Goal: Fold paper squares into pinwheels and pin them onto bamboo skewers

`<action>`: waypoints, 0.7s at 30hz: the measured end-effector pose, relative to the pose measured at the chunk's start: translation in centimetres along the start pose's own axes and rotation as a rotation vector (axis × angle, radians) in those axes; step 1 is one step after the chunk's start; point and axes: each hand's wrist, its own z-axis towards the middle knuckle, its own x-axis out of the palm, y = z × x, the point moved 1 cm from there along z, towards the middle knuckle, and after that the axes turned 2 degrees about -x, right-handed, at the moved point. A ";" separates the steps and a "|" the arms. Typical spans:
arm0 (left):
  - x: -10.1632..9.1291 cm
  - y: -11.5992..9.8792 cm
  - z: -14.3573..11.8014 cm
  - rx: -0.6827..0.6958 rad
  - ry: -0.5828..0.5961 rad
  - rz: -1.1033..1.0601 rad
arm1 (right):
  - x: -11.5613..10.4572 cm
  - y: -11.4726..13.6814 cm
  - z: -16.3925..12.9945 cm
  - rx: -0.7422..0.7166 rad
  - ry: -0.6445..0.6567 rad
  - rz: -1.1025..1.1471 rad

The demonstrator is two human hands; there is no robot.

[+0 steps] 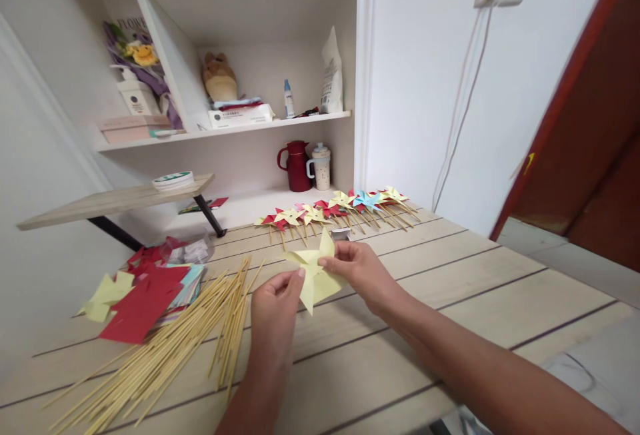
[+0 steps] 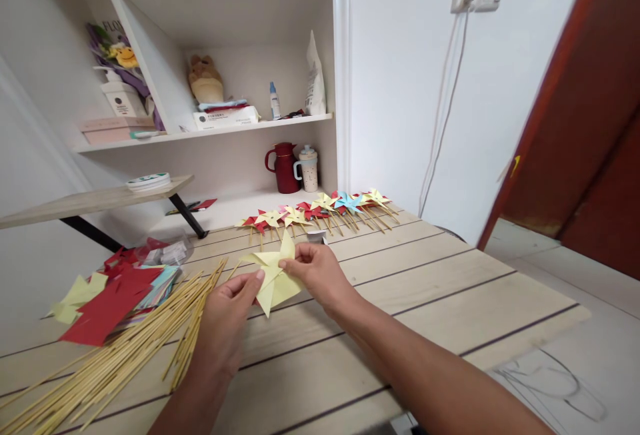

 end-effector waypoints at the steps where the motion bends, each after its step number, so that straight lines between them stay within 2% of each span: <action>1: 0.0 0.0 0.0 -0.007 0.006 -0.005 | 0.0 0.0 0.0 0.003 0.000 0.000; 14: -0.3 0.7 0.3 -0.003 0.044 0.064 | 0.1 -0.1 -0.2 0.007 0.027 -0.011; 21: -0.2 0.8 0.3 -0.016 0.031 0.012 | 0.0 -0.1 -0.2 -0.021 0.025 -0.063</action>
